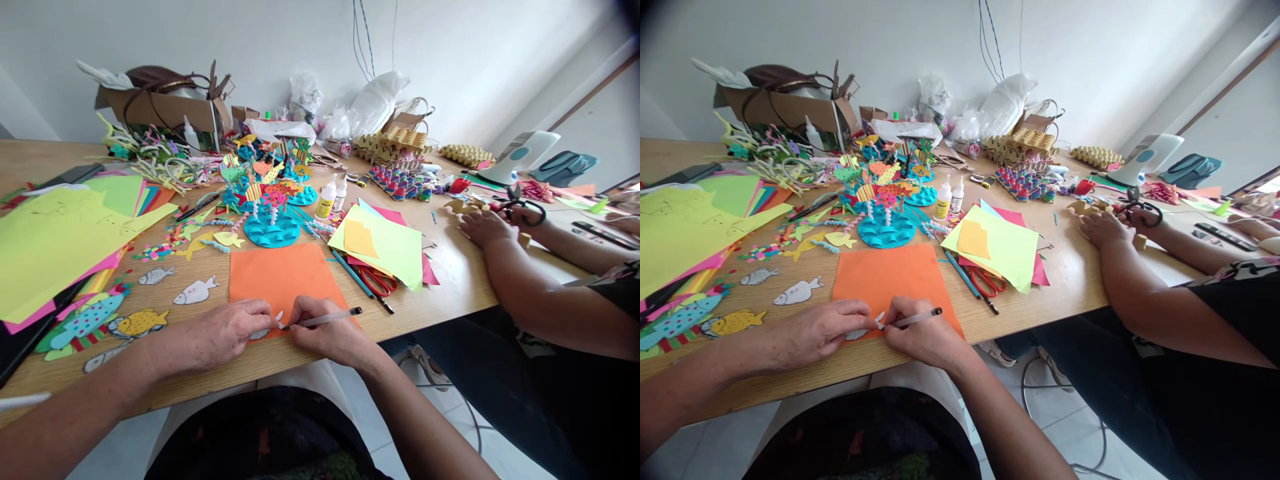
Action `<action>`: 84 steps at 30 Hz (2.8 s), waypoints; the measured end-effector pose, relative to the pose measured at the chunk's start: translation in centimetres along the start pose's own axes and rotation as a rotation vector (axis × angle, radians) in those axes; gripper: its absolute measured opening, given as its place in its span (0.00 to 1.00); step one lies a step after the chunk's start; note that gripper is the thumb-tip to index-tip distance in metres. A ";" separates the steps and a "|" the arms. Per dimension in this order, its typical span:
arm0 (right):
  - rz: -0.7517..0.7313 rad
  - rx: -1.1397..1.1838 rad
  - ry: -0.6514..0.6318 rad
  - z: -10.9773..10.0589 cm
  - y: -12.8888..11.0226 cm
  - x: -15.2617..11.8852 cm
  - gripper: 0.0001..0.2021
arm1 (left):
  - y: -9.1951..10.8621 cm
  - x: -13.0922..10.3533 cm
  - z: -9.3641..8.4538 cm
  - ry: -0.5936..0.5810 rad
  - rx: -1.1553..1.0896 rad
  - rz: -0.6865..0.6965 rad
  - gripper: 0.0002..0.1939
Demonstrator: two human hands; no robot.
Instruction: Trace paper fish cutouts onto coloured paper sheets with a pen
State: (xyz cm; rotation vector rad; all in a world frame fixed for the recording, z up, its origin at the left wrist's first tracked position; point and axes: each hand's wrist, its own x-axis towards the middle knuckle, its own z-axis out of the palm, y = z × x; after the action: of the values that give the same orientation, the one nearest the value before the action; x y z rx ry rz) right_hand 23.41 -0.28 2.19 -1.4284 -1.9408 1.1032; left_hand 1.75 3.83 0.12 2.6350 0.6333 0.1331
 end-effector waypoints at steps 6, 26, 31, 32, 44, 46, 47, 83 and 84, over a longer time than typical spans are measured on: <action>-0.012 -0.002 0.002 -0.3 0.3 -0.3 0.04 | 0.4 0.3 -0.3 -0.016 0.018 -0.009 0.30; 0.024 -0.017 0.029 -0.3 0.3 -0.8 0.04 | 0.2 0.1 0.0 -0.013 0.008 0.007 0.33; 0.036 -0.020 0.040 -0.3 0.0 -0.6 0.05 | -0.1 -0.1 0.4 0.000 -0.003 0.008 0.30; 0.037 -0.012 0.042 -0.3 0.0 -0.5 0.05 | -0.2 -0.1 0.5 0.001 -0.001 0.005 0.29; 0.012 -0.027 0.040 0.4 -0.2 0.8 0.04 | 0.1 -0.2 0.5 0.002 0.007 0.001 0.33; 0.009 -0.028 0.037 0.4 -0.2 0.9 0.03 | 0.2 -0.1 0.4 0.008 0.013 -0.003 0.33; 0.005 -0.028 0.038 0.4 -0.2 0.9 0.03 | 0.2 -0.1 0.4 0.012 0.015 -0.001 0.33; 0.046 -0.025 0.221 1.3 0.7 1.2 0.06 | 1.2 0.0 -0.2 -0.021 0.069 -0.060 0.29; 0.049 -0.027 0.225 1.3 0.6 1.3 0.06 | 1.2 0.0 -0.2 -0.020 0.069 -0.056 0.29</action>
State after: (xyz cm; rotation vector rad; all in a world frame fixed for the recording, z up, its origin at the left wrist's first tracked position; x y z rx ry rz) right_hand 22.34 0.59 0.83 -1.5504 -1.7763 0.8975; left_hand 2.23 3.00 0.83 2.6782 0.7162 0.0690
